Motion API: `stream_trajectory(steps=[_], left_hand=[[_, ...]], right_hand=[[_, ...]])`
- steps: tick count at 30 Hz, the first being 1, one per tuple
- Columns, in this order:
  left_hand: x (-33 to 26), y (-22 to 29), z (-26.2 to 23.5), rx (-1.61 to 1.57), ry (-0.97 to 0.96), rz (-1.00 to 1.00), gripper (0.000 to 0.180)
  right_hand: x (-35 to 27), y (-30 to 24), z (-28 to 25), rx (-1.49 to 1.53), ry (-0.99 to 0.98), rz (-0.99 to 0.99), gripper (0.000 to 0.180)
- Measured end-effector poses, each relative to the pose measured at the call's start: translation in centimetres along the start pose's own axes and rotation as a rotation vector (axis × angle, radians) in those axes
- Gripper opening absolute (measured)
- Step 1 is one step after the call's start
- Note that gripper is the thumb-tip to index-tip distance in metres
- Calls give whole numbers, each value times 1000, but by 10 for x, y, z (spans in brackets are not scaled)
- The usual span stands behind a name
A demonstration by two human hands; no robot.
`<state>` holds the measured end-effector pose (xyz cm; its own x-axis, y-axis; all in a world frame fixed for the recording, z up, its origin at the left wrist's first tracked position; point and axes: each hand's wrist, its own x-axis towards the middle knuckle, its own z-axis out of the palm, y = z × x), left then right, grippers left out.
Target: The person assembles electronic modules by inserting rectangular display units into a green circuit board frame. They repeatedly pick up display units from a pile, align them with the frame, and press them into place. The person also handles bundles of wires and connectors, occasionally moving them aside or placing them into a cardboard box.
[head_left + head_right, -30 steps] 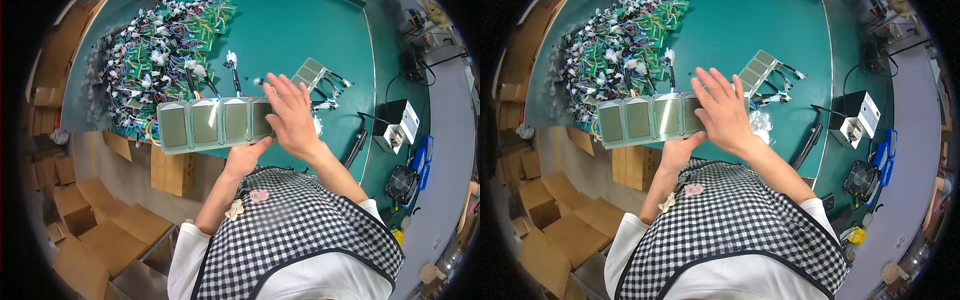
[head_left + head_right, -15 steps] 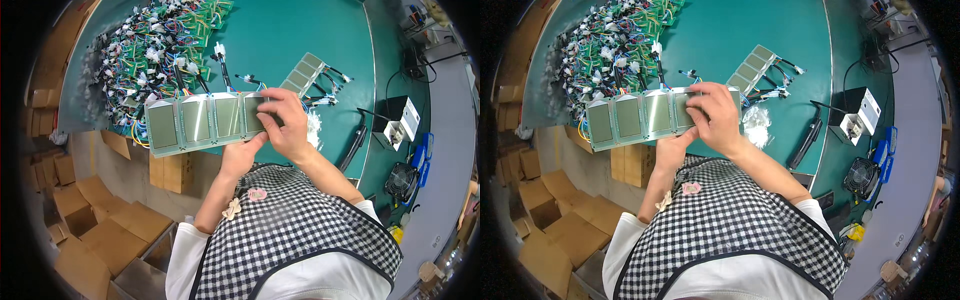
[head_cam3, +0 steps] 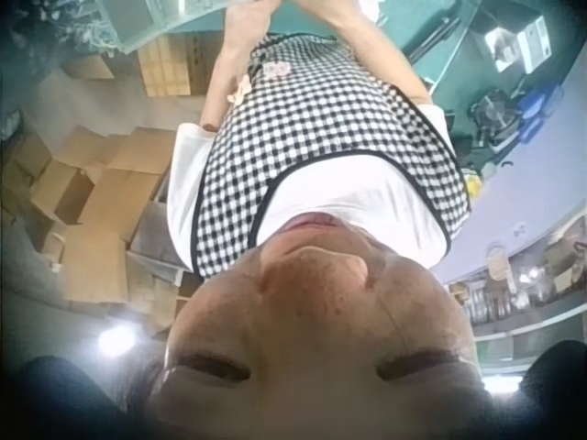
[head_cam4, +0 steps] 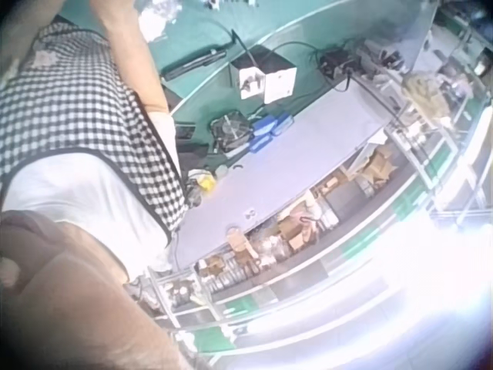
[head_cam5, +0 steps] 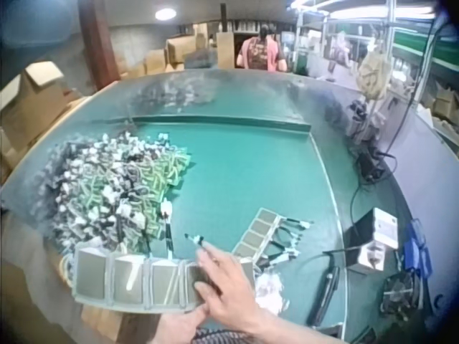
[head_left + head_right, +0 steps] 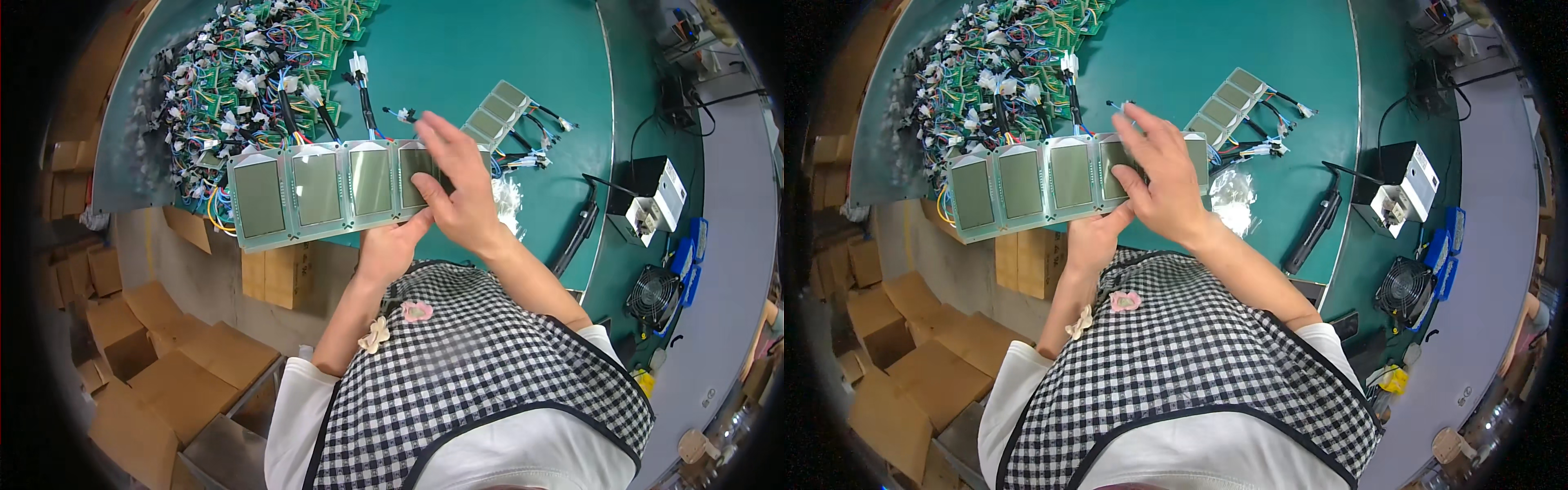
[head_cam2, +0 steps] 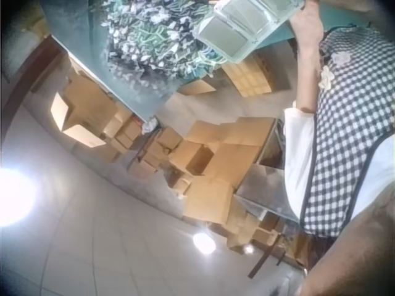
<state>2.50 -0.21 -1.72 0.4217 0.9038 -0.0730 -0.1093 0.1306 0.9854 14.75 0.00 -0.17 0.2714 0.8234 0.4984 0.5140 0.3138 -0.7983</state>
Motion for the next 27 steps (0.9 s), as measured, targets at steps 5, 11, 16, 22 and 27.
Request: stream_trajectory(steps=[5, 11, 16, 22, 27], left_hand=[[0, -3, 0, 133, -12, 60, 24], [-1, -5, 6, 80, -9, 44, 22], [-2, -4, 5, 124, -20, 89, 22], [-2, -2, 3, 23, -21, 26, 23], [2, -4, 3, -113, 64, 9, 24]], right_hand=[[-2, 14, -5, -150, -101, -185, 26], [-5, 23, -4, 33, -53, -173, 25], [3, 6, -2, -87, -65, -91, 25], [-6, 19, -4, -135, -51, -243, 21], [-2, 10, -8, -47, -56, -241, 9]])
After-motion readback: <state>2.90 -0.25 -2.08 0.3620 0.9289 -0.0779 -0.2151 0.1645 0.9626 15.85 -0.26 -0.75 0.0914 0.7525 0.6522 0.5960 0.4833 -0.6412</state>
